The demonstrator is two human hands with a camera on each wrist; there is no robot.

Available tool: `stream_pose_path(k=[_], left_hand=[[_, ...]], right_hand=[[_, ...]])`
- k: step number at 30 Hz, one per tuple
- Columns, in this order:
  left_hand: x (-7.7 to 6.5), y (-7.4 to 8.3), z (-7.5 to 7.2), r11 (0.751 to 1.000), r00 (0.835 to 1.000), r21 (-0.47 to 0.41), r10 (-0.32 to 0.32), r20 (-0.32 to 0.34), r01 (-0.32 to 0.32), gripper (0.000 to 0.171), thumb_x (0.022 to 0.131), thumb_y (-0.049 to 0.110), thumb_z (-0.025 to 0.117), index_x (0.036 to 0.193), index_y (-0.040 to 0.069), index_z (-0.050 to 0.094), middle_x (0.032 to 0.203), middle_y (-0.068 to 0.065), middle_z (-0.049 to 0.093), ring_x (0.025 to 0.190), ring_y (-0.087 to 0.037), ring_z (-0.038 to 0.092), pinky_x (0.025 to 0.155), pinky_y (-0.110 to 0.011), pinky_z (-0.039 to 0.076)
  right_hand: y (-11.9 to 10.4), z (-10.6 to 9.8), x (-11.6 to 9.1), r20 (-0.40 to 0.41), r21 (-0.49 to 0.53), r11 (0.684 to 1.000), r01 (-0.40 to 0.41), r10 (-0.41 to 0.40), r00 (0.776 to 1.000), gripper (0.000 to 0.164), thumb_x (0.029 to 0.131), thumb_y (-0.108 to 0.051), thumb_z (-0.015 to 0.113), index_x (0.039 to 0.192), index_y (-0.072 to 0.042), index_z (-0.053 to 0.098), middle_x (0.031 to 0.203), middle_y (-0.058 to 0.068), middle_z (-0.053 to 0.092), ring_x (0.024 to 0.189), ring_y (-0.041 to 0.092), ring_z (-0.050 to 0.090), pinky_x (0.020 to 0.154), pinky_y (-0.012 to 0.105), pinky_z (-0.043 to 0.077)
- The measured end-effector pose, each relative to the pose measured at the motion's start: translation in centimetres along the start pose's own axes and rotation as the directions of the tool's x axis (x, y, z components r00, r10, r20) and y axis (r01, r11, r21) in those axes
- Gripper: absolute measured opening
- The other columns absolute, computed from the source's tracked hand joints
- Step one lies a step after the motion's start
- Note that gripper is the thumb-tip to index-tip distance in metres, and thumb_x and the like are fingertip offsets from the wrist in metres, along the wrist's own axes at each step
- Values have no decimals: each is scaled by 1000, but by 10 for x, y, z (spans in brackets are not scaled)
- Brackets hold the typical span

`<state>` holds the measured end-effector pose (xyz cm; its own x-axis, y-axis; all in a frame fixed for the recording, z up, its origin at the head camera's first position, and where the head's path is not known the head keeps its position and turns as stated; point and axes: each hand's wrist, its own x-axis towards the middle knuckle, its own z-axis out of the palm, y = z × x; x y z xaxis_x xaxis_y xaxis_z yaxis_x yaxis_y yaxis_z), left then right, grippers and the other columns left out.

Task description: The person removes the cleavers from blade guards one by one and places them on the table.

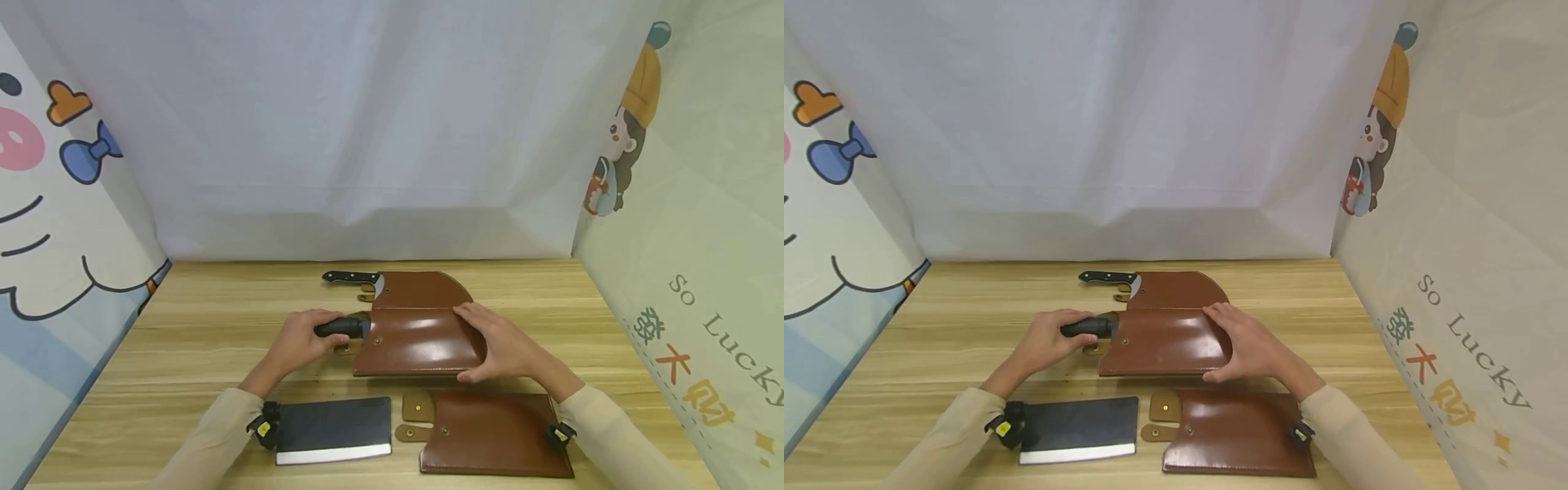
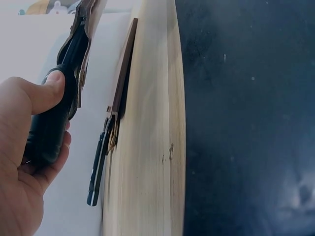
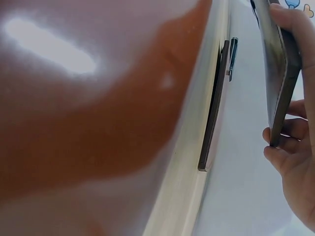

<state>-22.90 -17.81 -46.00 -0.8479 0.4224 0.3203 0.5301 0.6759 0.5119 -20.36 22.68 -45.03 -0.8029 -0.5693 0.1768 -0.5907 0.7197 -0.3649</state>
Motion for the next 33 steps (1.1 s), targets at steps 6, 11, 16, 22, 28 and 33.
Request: stream_pose_path(k=[6, 11, 16, 22, 28, 33], left_hand=[[1, 1, 0, 1000, 1000, -4, 1, 12, 0, 46, 87, 32, 84, 125, 8, 74, 118, -11, 75, 99, -29, 73, 79, -44, 58], [1, 0, -2, 1000, 1000, -13, -2, 19, 2, 43, 87, 31, 83, 124, 10, 75, 117, -10, 75, 99, -29, 73, 80, -46, 58], [0, -2, -3, 1000, 1000, -2, 3, 20, -3, 42, 87, 31, 83, 123, 11, 76, 115, -9, 76, 98, -27, 73, 79, -44, 58], [-1, -3, -2, 1000, 1000, -14, 15, 11, -15, 42, 87, 32, 83, 122, 10, 76, 113, -9, 76, 97, -27, 73, 79, -44, 58], [-2, -5, -4, 999, 1000, -48, 25, -11, -25, 45, 85, 30, 85, 122, 8, 76, 114, -10, 76, 99, -28, 74, 81, -46, 59], [-4, -8, -5, 997, 999, -63, 34, -35, -36, 44, 84, 28, 86, 121, 8, 76, 113, -9, 76, 98, -27, 74, 79, -44, 59]], right_hand=[[1, 0, -2, 1, -5, 1000, 15, -15, 1000, 117, 66, -64, 86, 155, -2, 41, 155, 27, 42, 145, 49, 37, 111, 63, 39], [3, -1, -4, -1, -5, 1000, 21, -21, 1000, 117, 67, -64, 86, 154, -1, 41, 155, 28, 43, 144, 50, 38, 111, 62, 39], [4, -2, -4, -4, -7, 1000, 23, -23, 1000, 117, 66, -64, 86, 154, -1, 41, 154, 28, 43, 143, 50, 39, 111, 62, 39], [3, -2, -5, -1, -14, 1000, 23, -23, 1000, 116, 66, -63, 87, 153, -1, 43, 154, 28, 44, 142, 50, 40, 110, 62, 41], [3, -3, -5, 9, -28, 999, 18, -17, 1000, 117, 66, -65, 86, 154, -2, 42, 154, 28, 44, 142, 49, 41, 109, 62, 42], [4, -4, -6, 11, -27, 1000, 9, -9, 1000, 117, 66, -64, 86, 154, -2, 42, 154, 28, 43, 143, 47, 41, 110, 61, 41]])
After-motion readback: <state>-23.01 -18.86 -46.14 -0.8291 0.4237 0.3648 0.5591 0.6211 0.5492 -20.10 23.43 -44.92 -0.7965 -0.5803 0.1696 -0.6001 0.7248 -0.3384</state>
